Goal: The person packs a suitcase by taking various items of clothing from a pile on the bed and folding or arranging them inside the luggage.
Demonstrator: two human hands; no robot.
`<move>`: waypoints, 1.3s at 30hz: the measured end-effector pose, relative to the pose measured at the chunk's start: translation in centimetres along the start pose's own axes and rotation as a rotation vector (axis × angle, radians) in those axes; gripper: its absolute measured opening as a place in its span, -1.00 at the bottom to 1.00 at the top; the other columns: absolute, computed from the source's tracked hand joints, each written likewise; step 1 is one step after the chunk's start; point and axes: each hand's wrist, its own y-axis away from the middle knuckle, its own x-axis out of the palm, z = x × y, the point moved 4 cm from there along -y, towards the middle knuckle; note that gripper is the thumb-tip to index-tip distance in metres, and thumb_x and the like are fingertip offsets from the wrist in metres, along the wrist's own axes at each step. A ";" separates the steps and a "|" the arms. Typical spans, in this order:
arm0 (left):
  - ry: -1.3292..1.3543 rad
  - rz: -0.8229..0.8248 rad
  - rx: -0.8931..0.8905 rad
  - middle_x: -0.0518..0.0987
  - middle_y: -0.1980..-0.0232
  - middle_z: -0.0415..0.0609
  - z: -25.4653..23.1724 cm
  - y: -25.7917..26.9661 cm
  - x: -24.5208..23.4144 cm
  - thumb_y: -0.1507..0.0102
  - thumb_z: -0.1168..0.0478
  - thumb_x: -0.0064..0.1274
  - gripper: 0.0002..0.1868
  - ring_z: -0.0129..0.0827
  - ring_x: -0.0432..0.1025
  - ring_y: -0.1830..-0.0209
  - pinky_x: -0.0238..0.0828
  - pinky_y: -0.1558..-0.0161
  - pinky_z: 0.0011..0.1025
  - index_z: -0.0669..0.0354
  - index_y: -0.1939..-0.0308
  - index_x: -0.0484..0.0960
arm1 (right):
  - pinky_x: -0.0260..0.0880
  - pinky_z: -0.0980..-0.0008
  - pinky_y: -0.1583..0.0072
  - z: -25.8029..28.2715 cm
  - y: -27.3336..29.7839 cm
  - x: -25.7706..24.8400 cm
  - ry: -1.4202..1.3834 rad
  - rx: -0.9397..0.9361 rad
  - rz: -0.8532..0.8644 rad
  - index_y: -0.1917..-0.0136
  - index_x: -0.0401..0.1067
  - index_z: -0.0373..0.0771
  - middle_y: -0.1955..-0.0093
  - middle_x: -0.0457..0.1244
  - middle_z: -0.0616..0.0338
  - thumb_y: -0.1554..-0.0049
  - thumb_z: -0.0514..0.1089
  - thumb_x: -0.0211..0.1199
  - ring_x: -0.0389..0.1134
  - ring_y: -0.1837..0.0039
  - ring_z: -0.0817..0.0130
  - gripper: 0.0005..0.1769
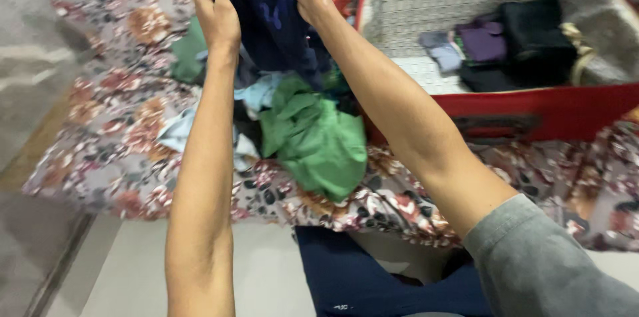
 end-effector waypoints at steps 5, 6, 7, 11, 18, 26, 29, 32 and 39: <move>-0.092 0.124 -0.185 0.49 -0.44 0.10 2.6 1.2 -8.4 -0.46 0.07 -0.04 -0.44 -0.20 0.38 -0.47 0.21 -0.47 -0.32 0.22 -0.48 0.28 | 0.33 0.34 -0.21 -3.6 3.0 6.9 -0.122 0.001 0.134 -0.15 0.41 -0.29 -0.01 0.38 0.23 -0.11 -0.02 0.37 0.36 -0.08 0.45 -0.57; -0.114 0.156 -0.266 0.48 -0.45 0.10 3.4 2.5 -9.3 -0.46 0.05 -0.03 -0.39 -0.22 0.38 -0.48 0.21 -0.47 -0.34 0.23 -0.51 0.23 | 0.35 0.32 -0.21 -4.6 3.5 7.0 -0.012 0.025 0.088 -0.16 0.40 -0.30 -0.03 0.37 0.18 -0.12 0.01 0.37 0.36 -0.10 0.40 -0.55; -0.109 0.220 -0.254 0.44 -0.47 0.14 3.9 3.8 -9.8 -0.44 0.04 -0.01 -0.33 -0.19 0.35 -0.48 0.19 -0.48 -0.32 0.24 -0.54 0.15 | 0.36 0.30 -0.21 -5.8 4.3 7.1 0.099 0.048 0.042 -0.16 0.39 -0.31 -0.04 0.37 0.13 -0.13 0.03 0.37 0.37 -0.11 0.34 -0.53; -0.232 0.492 -0.048 0.17 -0.64 0.37 4.4 8.8 -9.5 -0.40 0.02 0.23 -0.03 0.08 0.11 -0.66 0.00 -0.57 -0.21 0.25 -0.63 -0.11 | 0.29 0.09 -0.41 -9.5 7.2 5.3 0.767 -0.204 0.084 -0.38 0.24 -0.31 -0.31 0.23 -0.16 -0.27 0.14 0.36 0.25 -0.39 -0.06 -0.35; -0.917 0.866 -0.372 -0.24 -0.63 0.42 6.7 19.2 -5.8 -0.20 -0.21 0.25 0.34 0.39 -0.37 -0.62 -0.29 -0.36 0.52 -0.12 -0.56 -0.62 | -0.26 -0.33 -0.54 -13.7 16.4 1.5 1.482 -0.321 0.455 -0.56 0.12 -0.27 -0.69 -0.26 -0.25 -0.12 0.08 0.21 -0.34 -0.67 -0.29 -0.16; -1.028 0.898 -0.364 -0.16 -0.61 0.42 6.8 19.2 -5.4 -0.18 -0.19 0.27 0.37 0.31 -0.28 -0.62 -0.26 -0.40 0.47 -0.09 -0.58 -0.62 | -0.30 -0.30 -0.54 -15.4 15.5 0.9 1.528 -0.278 0.528 -0.59 0.09 -0.19 -0.70 -0.31 -0.21 -0.13 0.16 0.17 -0.38 -0.68 -0.28 -0.15; -1.102 0.985 -0.362 -0.06 -0.61 0.35 4.8 17.9 -6.2 -0.15 -0.21 0.28 0.39 0.26 -0.20 -0.64 -0.20 -0.43 0.41 -0.10 -0.59 -0.61 | -0.27 -0.34 -0.54 -14.2 15.0 0.5 1.465 -0.217 0.615 -0.61 0.06 -0.19 -0.70 -0.33 -0.20 -0.15 0.21 0.17 -0.41 -0.68 -0.28 -0.11; -1.157 1.171 -0.391 0.02 -0.61 0.33 3.8 15.8 -6.9 -0.15 -0.27 0.25 0.39 0.28 -0.02 -0.59 -0.03 -0.45 0.26 -0.14 -0.61 -0.61 | -0.05 -0.32 -0.41 -11.7 14.1 -0.3 1.328 -0.209 0.695 -0.50 0.19 -0.25 -0.62 -0.17 -0.22 -0.12 0.25 0.23 -0.19 -0.60 -0.29 -0.17; -1.476 1.303 -0.458 0.46 -0.40 0.14 0.0 10.2 -3.4 -0.10 -0.21 0.28 -0.09 0.07 0.41 -0.36 0.35 -0.28 0.14 -0.07 -0.47 0.34 | 0.41 0.00 0.01 -4.3 10.2 -6.1 0.984 -0.230 0.627 0.12 0.47 -0.32 0.16 0.38 -0.10 -0.15 0.11 0.32 0.43 0.08 -0.07 -0.59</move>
